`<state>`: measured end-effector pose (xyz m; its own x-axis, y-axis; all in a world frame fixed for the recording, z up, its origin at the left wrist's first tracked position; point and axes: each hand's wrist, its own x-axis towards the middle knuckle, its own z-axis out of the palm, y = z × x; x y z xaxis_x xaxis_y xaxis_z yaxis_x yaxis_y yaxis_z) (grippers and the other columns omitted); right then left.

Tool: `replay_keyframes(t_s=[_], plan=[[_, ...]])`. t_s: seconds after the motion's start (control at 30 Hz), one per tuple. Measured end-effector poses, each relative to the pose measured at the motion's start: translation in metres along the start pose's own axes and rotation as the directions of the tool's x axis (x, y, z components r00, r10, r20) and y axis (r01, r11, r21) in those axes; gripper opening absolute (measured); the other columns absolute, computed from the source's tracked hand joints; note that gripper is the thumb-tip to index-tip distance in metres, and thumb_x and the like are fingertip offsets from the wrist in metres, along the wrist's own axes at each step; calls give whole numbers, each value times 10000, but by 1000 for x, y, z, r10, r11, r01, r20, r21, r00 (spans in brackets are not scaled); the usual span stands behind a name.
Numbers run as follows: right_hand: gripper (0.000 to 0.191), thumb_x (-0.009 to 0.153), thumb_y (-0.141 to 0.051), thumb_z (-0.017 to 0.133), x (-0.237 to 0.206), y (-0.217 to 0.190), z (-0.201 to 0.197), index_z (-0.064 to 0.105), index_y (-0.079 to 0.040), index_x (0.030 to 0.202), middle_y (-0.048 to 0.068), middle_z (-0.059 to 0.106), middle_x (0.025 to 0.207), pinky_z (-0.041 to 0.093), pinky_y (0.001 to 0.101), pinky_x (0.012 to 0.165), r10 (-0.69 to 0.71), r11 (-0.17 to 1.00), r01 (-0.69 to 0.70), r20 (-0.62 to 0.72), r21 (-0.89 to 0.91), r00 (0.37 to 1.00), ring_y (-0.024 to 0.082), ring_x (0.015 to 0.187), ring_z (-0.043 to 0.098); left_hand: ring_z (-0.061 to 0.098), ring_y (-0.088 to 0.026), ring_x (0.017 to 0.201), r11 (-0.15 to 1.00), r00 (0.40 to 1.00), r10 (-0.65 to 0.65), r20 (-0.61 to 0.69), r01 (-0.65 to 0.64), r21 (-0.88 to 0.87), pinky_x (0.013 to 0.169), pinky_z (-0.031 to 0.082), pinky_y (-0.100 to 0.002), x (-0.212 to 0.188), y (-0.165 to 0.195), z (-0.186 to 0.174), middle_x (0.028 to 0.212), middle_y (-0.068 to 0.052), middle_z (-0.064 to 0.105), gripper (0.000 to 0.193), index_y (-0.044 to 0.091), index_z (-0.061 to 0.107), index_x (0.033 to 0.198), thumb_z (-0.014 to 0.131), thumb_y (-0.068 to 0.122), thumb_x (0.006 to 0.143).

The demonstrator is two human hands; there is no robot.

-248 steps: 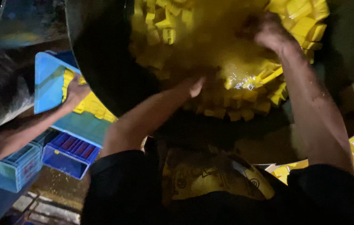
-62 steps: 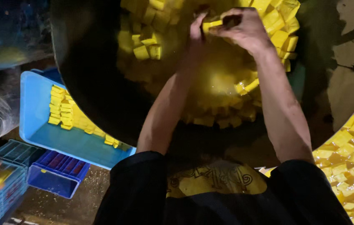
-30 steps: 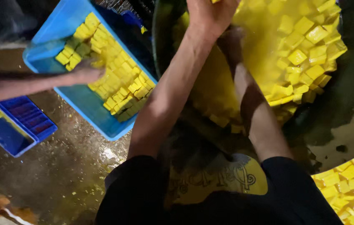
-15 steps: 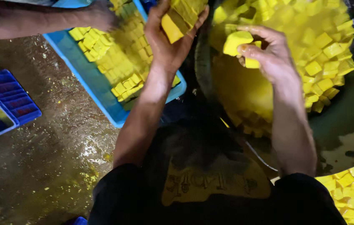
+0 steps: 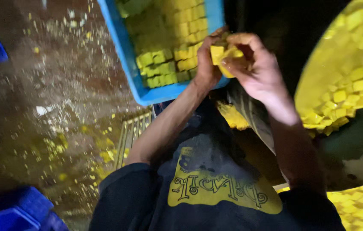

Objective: The person washes yellow mahjong tiles in a large water-filled basin, rubbing and rinsing them by hand, then places the cleaned tiles one at a time into a blue tray beside the basin. The tray gradually fills with washed tiles as the person continues retrieving tiles from the water.

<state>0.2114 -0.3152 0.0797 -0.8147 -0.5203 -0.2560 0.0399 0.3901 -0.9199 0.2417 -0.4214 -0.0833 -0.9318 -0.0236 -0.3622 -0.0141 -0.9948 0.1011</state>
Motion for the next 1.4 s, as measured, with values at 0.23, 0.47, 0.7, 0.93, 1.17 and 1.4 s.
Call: replay_keyframes(t_s=[0.23, 0.47, 0.7, 0.93, 1.17, 1.4], plan=[[614, 900, -140, 839, 78, 70, 89, 567, 128, 1381, 350, 498, 1409, 431, 477, 1060, -147, 836, 315, 369, -450, 918, 456, 1278, 484, 637, -309, 996, 990, 947, -137, -290, 137, -20, 866, 525, -462, -9, 62, -76, 1163, -176, 649, 764, 3, 558, 1402, 532, 656, 1007], [470, 939, -323, 700, 185, 114, 186, 650, 9, 1268, 93, 690, 1109, 518, 311, 797, 440, 855, -515, 440, 62, 783, 195, 1005, 668, 678, -291, 1189, 820, 813, 186, -552, 181, 544, 1034, 499, -388, 7, 142, -187, 1339, -208, 708, 903, 52, 550, 1512, 346, 758, 988], [825, 800, -615, 812, 208, 133, 321, 547, -97, 1385, 248, 386, 1443, 335, 576, 1036, 527, 593, -354, 15, -723, 850, 477, 1319, 360, 297, -439, 1481, -619, 877, 316, -363, 480, 622, 1176, 359, -457, -74, 136, -237, 1610, -289, 263, 829, 15, 343, 1531, 664, 330, 834], [806, 941, -527, 682, 193, 154, 230, 350, -159, 1576, 59, 427, 1599, 434, 476, 1118, 605, 744, -658, 301, 116, 737, 268, 1383, 488, 269, -451, 1501, -469, 846, 465, -260, 485, 739, 1174, 366, -498, -57, 137, -235, 1646, -334, 198, 968, -40, 266, 1562, 701, 356, 794], [542, 992, -225, 681, 69, 96, 107, 547, -88, 1499, 31, 654, 1339, 552, 325, 959, 321, 884, -377, 228, 276, 919, 152, 1145, 665, 211, -476, 1508, -602, 767, 493, -412, 642, 475, 1188, 252, -571, -1, 139, -178, 1646, -300, 95, 971, -22, 256, 1558, 702, 417, 816], [428, 1024, -122, 721, -142, 16, -96, 565, -12, 1407, 125, 628, 1394, 594, 336, 1042, 2, 905, 151, -357, 399, 934, 193, 1241, 667, 441, -358, 1276, -286, 787, 329, 522, -444, 849, 1101, 396, -467, 55, -38, 61, 1389, -167, 409, 499, 82, 500, 1328, 780, 210, 935]])
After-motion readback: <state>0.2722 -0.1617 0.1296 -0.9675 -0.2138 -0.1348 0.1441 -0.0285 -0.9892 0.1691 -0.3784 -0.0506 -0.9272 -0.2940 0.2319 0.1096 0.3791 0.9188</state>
